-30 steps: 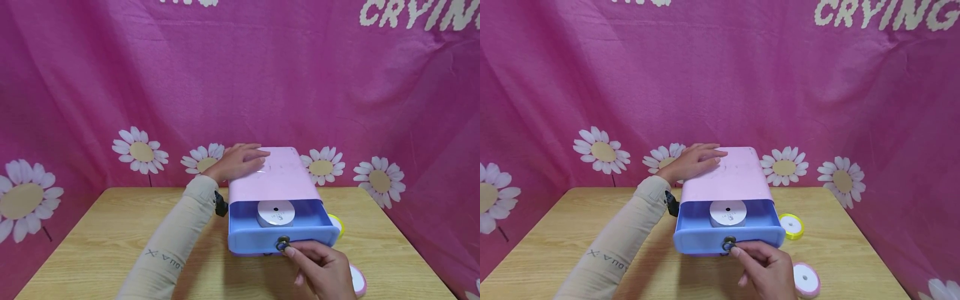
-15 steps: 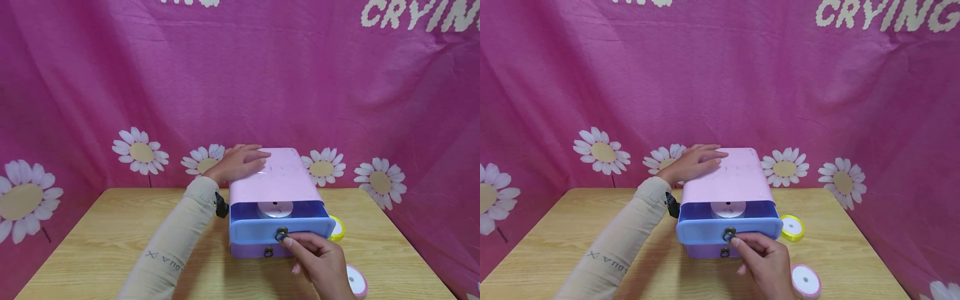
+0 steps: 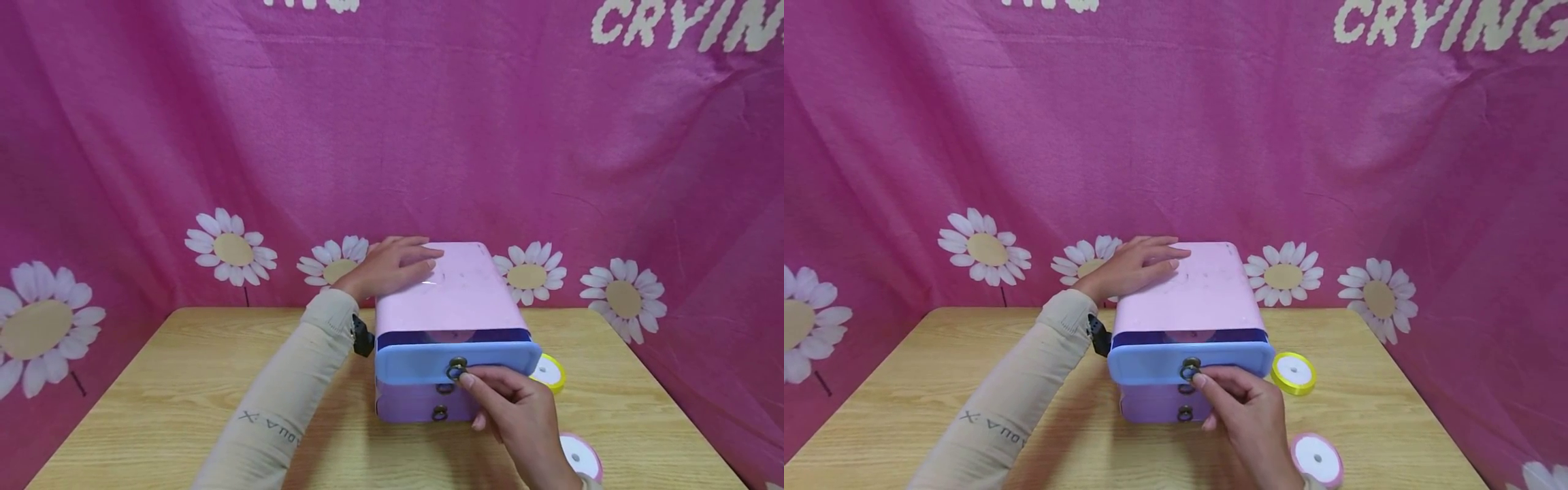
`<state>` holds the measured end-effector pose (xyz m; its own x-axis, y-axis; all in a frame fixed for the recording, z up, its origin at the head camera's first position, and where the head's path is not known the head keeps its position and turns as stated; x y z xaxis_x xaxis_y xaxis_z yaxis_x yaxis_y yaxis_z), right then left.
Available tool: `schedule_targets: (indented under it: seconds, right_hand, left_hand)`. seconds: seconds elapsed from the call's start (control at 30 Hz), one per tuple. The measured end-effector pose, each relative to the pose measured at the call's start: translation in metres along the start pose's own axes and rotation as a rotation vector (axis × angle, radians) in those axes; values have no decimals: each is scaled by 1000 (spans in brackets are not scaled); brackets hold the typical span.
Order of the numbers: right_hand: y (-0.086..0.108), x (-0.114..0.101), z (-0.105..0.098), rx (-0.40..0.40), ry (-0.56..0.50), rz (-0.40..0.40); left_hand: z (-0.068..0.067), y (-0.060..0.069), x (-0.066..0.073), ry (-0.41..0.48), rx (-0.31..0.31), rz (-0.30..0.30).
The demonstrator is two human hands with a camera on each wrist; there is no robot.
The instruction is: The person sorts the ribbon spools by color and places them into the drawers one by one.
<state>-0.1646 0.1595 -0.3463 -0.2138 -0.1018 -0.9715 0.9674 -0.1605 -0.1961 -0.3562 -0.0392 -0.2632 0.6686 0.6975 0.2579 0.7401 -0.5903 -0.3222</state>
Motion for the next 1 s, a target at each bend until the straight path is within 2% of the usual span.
schedule_targets:
  seconds: [0.23, 0.47, 0.7, 1.0]
  right_hand:
    - [-7, 1, 1, 3, 11, 4]
    - [-14, 4, 4, 20, -48, 30]
    - [-20, 7, 6, 23, -27, 5]
    - [-25, 8, 7, 25, -39, -19]
  left_hand:
    - [-1, 0, 1, 6, -2, -8]
    - [1, 1, 0, 9, -10, -9]
    - [2, 0, -1, -15, 16, 11]
    - [1, -1, -1, -9, 9, 0]
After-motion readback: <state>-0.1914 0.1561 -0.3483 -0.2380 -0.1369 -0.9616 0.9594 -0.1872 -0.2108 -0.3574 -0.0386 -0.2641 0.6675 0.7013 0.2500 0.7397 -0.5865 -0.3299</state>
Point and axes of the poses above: each hand's wrist, its own y-axis away from the middle knuckle, its own z-axis out of the palm, x = y × z, the point moved 1 cm from there along -y, towards the middle knuckle, and after that the axes turned 10 degrees about -y, right-handed, at the moved point
